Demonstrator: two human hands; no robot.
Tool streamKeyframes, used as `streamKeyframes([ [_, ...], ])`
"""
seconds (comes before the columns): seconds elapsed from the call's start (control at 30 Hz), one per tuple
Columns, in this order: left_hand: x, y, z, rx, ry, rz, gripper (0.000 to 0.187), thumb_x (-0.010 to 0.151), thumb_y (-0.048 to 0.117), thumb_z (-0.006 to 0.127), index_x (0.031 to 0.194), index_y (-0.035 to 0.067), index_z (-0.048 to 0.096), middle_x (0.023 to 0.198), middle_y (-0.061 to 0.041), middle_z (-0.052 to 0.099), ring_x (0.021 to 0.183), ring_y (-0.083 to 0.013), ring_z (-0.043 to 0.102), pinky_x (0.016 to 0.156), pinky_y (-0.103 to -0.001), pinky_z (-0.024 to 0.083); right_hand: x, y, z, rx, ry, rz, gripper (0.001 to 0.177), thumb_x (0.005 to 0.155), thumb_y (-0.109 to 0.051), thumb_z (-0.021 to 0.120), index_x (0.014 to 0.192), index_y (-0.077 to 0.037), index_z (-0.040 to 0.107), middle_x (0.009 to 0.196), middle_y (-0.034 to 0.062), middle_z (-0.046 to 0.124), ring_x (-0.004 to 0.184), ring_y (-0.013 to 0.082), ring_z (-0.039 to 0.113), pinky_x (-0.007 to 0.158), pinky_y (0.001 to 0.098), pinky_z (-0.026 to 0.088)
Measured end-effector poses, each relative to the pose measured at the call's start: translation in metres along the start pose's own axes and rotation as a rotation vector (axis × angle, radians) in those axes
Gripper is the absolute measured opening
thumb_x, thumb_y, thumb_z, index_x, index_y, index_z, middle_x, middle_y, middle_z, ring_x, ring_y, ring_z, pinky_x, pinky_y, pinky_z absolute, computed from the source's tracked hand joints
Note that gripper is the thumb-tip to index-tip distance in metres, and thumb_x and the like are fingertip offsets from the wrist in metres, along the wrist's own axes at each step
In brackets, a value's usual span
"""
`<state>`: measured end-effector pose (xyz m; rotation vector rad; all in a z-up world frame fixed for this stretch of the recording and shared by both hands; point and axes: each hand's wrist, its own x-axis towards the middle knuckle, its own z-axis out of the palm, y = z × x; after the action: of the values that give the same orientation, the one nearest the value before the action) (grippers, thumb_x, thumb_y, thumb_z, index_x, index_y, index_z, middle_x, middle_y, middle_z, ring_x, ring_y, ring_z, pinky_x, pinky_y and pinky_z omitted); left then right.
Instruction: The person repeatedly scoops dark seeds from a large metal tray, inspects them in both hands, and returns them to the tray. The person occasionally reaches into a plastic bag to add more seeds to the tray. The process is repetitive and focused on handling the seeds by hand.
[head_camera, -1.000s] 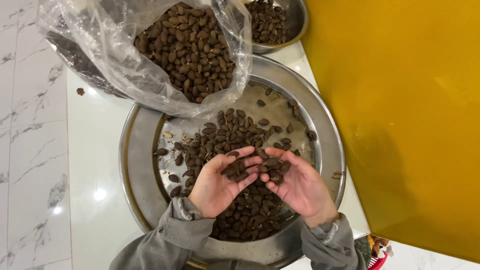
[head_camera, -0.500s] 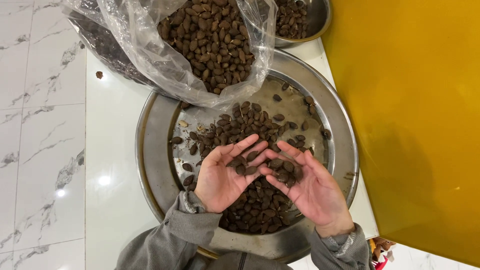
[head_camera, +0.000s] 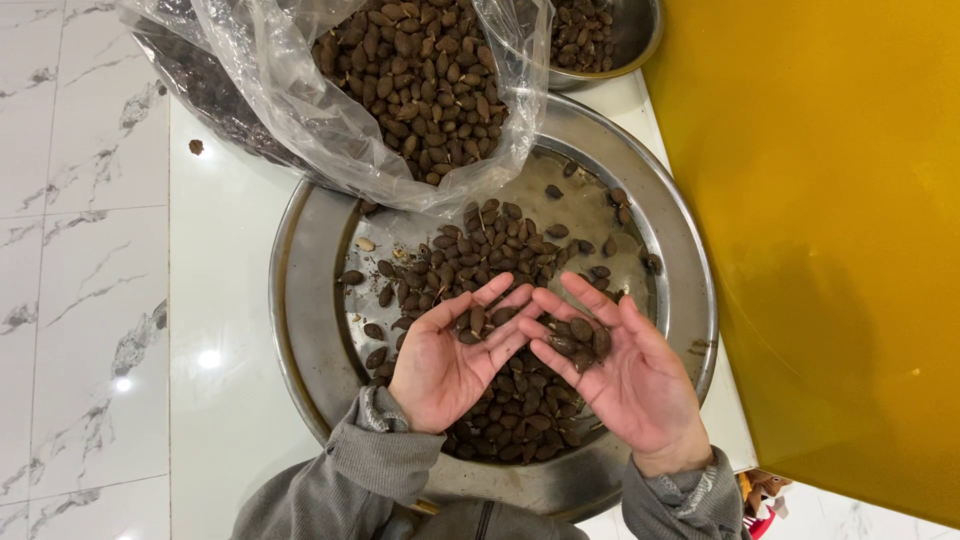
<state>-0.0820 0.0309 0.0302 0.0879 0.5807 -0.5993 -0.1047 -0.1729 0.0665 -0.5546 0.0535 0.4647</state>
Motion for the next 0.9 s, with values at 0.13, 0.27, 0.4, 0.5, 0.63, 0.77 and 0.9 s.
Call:
streamKeyframes([
  [0.13, -0.003, -0.004, 0.005, 0.092, 0.088, 0.003, 0.049, 0.101, 0.023, 0.042, 0.143, 0.0, 0.057, 0.142, -0.023, 0.06, 0.134, -0.0338, 0.056, 0.116, -0.041, 0.045, 0.001, 0.004, 0.005, 0.019, -0.051, -0.021, 0.055, 0.114, -0.034, 0.046, 0.153, 0.005, 0.043, 0.156, 0.0333, 0.039, 0.141, 0.0509, 0.043, 0.119, 0.0565, 0.034],
  [0.27, 0.017, -0.016, -0.024, 0.114, -0.028, 0.009, 0.037, 0.103, 0.027, 0.048, 0.126, 0.006, 0.068, 0.113, -0.009, 0.074, 0.102, -0.0219, 0.068, 0.094, -0.037, 0.054, 0.006, 0.014, 0.016, 0.009, -0.028, -0.09, 0.061, 0.11, -0.043, 0.046, 0.15, 0.004, 0.047, 0.155, 0.028, 0.044, 0.144, 0.0457, 0.04, 0.12, 0.0581, 0.032],
  [0.4, 0.019, -0.027, -0.024, 0.104, 0.071, 0.017, 0.024, 0.099, 0.029, 0.055, 0.106, 0.012, 0.071, 0.103, -0.001, 0.072, 0.098, -0.0211, 0.066, 0.093, -0.04, 0.054, 0.007, 0.028, 0.021, -0.045, -0.062, -0.188, 0.069, 0.111, -0.049, 0.038, 0.153, 0.005, 0.041, 0.16, 0.0245, 0.04, 0.151, 0.0442, 0.03, 0.124, 0.0574, 0.024],
  [0.5, 0.011, -0.03, -0.012, 0.08, 0.133, 0.014, 0.033, 0.098, 0.029, 0.054, 0.12, 0.011, 0.071, 0.108, -0.007, 0.07, 0.094, -0.0225, 0.063, 0.09, -0.041, 0.053, 0.009, 0.038, 0.026, -0.264, 0.054, -0.256, 0.075, 0.106, -0.059, 0.024, 0.149, -0.003, 0.049, 0.16, 0.0194, 0.044, 0.149, 0.0399, 0.039, 0.121, 0.0546, 0.03],
  [0.63, 0.009, -0.03, -0.01, 0.085, 0.141, 0.018, 0.029, 0.097, 0.031, 0.053, 0.117, 0.013, 0.064, 0.124, -0.008, 0.067, 0.11, -0.029, 0.059, 0.095, -0.042, 0.049, 0.009, 0.049, 0.035, -0.529, 0.035, -0.378, 0.076, 0.106, -0.062, 0.023, 0.146, -0.005, 0.054, 0.159, 0.0177, 0.047, 0.148, 0.0313, 0.043, 0.123, 0.0535, 0.033],
  [0.77, 0.02, -0.031, -0.029, 0.053, 0.024, 0.012, 0.024, 0.098, 0.03, 0.056, 0.109, 0.015, 0.072, 0.104, 0.001, 0.069, 0.09, -0.0171, 0.062, 0.084, -0.038, 0.053, 0.007, 0.055, 0.039, -0.692, -0.031, -0.411, 0.077, 0.107, -0.064, 0.021, 0.146, -0.005, 0.052, 0.162, 0.0206, 0.042, 0.156, 0.0337, 0.034, 0.13, 0.052, 0.025],
  [0.9, 0.027, -0.031, -0.038, 0.066, 0.027, 0.008, 0.019, 0.097, 0.029, 0.059, 0.096, 0.018, 0.074, 0.091, 0.002, 0.074, 0.086, -0.0164, 0.067, 0.079, -0.037, 0.054, 0.006, 0.053, 0.046, -0.766, -0.056, -0.396, 0.075, 0.11, -0.06, 0.025, 0.142, 0.001, 0.054, 0.16, 0.0219, 0.043, 0.16, 0.0329, 0.028, 0.135, 0.0443, 0.016],
])
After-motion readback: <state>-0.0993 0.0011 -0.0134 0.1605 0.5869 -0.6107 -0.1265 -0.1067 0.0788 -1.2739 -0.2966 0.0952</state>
